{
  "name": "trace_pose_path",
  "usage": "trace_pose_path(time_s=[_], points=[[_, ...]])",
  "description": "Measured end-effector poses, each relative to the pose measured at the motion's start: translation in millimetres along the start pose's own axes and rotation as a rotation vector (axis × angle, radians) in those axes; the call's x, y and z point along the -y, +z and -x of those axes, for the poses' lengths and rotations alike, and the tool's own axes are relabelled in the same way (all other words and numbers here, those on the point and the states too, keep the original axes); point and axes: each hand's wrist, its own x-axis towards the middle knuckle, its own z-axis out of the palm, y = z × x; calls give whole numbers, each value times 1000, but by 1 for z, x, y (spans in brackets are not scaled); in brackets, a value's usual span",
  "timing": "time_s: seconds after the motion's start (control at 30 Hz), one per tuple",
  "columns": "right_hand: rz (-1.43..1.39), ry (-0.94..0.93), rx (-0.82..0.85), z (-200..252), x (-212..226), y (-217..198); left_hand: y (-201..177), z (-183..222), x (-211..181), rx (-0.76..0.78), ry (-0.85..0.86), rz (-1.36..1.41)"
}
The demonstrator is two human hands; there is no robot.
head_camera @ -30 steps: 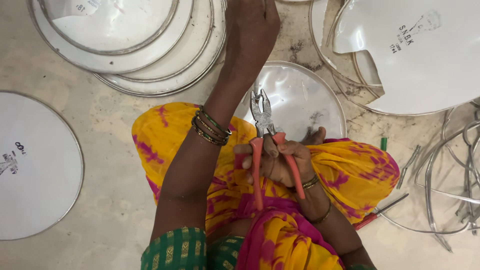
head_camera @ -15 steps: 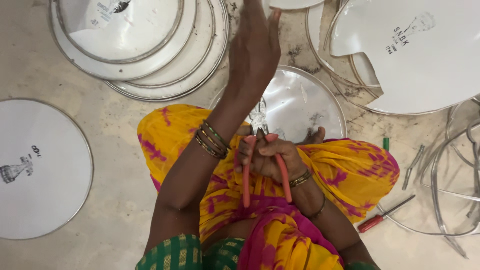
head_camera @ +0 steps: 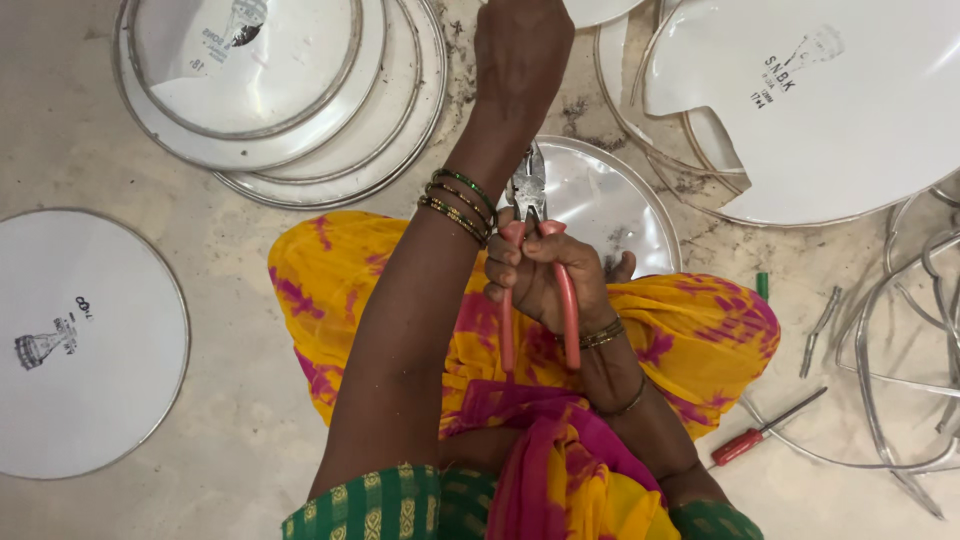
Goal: The person sits on the floor surrounded by drumheads, using a tool to tuck material under the rims and pliers to grip and pull components. They handle multiple drumheads one at a time, moving them aside and picking up others.
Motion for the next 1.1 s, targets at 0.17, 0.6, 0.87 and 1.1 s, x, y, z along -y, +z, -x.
trace_pose_path(time_s=[0.17, 0.6, 0.87, 1.1], points=[[33, -54, -59, -3, 3, -2, 16, -10, -1, -36, 23, -6], [99, -148, -40, -13, -5, -1, -2, -30, -2, -121, -230, 247], [63, -46, 28, -16, 2, 2, -21, -29, -8, -62, -273, 351], [47, -18, -11, -15, -3, -17, -23, -16, -5, -56, -266, 336]])
